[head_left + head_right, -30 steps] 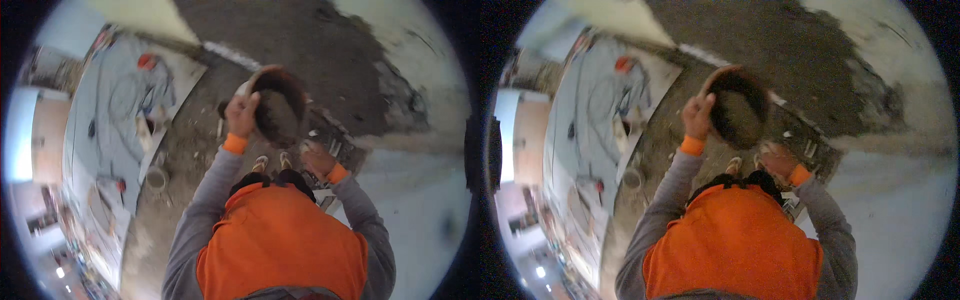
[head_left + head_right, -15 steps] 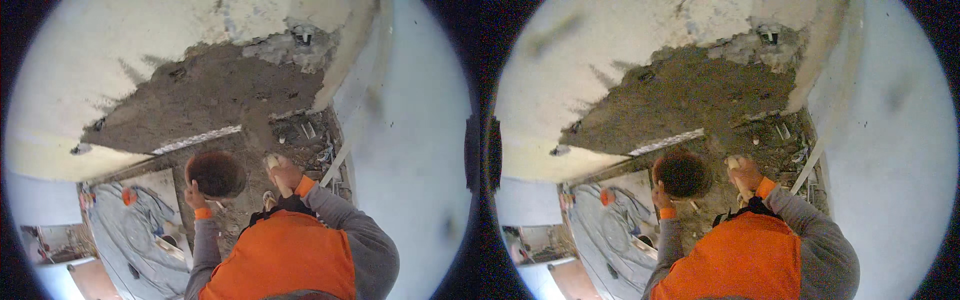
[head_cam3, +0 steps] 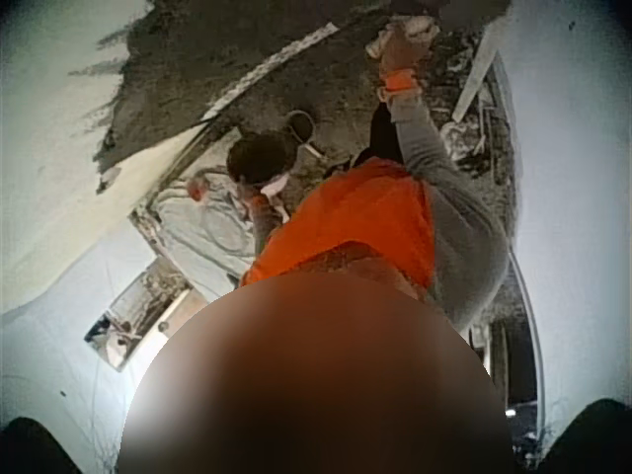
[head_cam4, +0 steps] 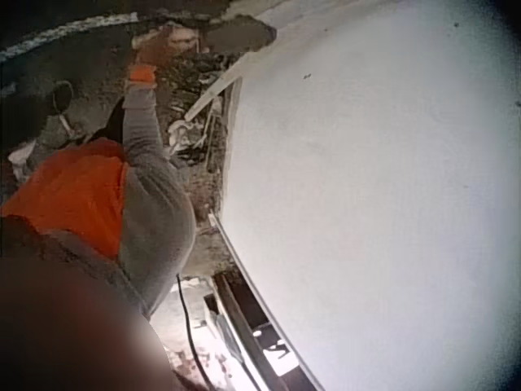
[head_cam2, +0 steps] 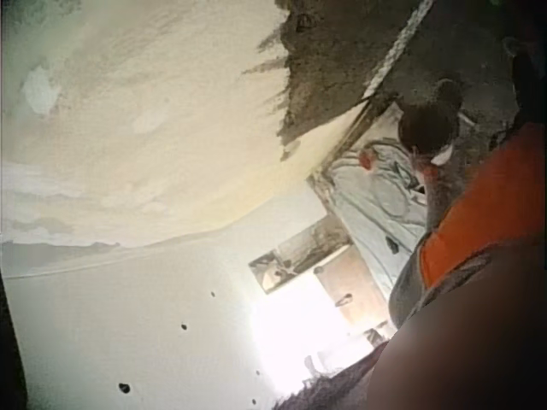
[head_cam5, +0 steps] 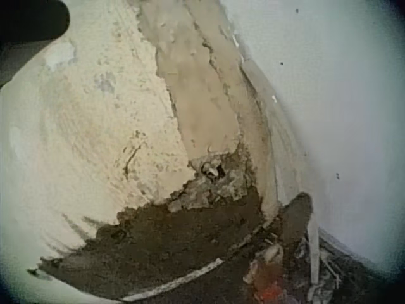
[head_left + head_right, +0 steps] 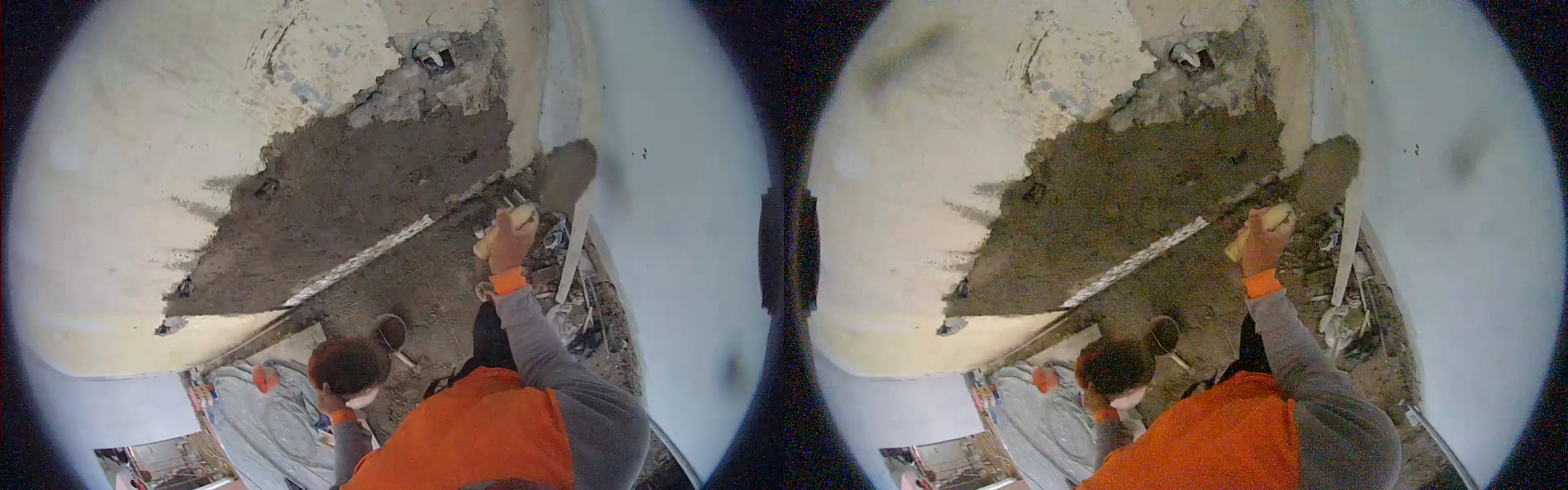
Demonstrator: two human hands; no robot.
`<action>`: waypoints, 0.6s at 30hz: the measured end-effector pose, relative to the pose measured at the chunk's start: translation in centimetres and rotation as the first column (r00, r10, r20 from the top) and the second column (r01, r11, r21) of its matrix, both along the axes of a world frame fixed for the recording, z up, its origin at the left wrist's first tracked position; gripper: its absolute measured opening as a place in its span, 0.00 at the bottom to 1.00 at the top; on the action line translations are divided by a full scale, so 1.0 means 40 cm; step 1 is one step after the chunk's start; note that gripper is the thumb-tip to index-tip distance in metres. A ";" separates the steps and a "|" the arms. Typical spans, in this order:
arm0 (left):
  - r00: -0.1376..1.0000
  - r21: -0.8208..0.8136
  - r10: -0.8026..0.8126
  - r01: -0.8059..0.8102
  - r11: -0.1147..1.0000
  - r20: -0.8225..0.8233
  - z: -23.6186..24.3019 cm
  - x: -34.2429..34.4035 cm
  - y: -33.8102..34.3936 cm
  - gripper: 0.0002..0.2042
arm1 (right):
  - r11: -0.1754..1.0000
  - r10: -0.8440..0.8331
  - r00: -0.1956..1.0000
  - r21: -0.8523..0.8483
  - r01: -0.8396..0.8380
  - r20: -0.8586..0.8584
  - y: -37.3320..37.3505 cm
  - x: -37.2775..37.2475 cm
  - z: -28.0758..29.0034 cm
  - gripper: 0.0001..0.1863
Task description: Apply plaster to a section of wall using a trowel.
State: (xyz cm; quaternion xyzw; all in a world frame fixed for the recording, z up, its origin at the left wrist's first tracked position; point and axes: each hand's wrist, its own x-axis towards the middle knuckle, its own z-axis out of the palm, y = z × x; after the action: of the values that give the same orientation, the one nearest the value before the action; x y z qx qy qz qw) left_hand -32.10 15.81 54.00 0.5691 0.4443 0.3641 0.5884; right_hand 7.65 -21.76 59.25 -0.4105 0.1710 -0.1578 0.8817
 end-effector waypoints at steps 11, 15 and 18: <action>0.962 -0.191 -0.007 -0.047 0.980 -0.273 0.039 0.153 -0.027 0.15 | -0.048 0.088 0.793 -0.798 -0.601 -0.603 0.125 0.725 -0.211 0.31; 0.945 -0.121 0.110 -0.153 0.981 -0.309 0.105 0.116 0.044 0.15 | 0.995 -0.090 0.996 0.035 0.090 0.008 0.394 0.551 0.082 0.25; 0.941 -0.158 0.052 -0.110 0.981 -0.335 0.087 0.200 0.041 0.15 | 0.945 -0.047 0.996 0.321 0.068 -0.073 0.253 0.539 0.025 0.28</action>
State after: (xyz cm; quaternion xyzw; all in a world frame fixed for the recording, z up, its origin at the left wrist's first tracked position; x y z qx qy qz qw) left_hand -24.11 17.43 57.50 0.5495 0.5896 0.2477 0.5377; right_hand 29.22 -11.63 60.27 -0.2605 0.2349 -0.1398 0.9260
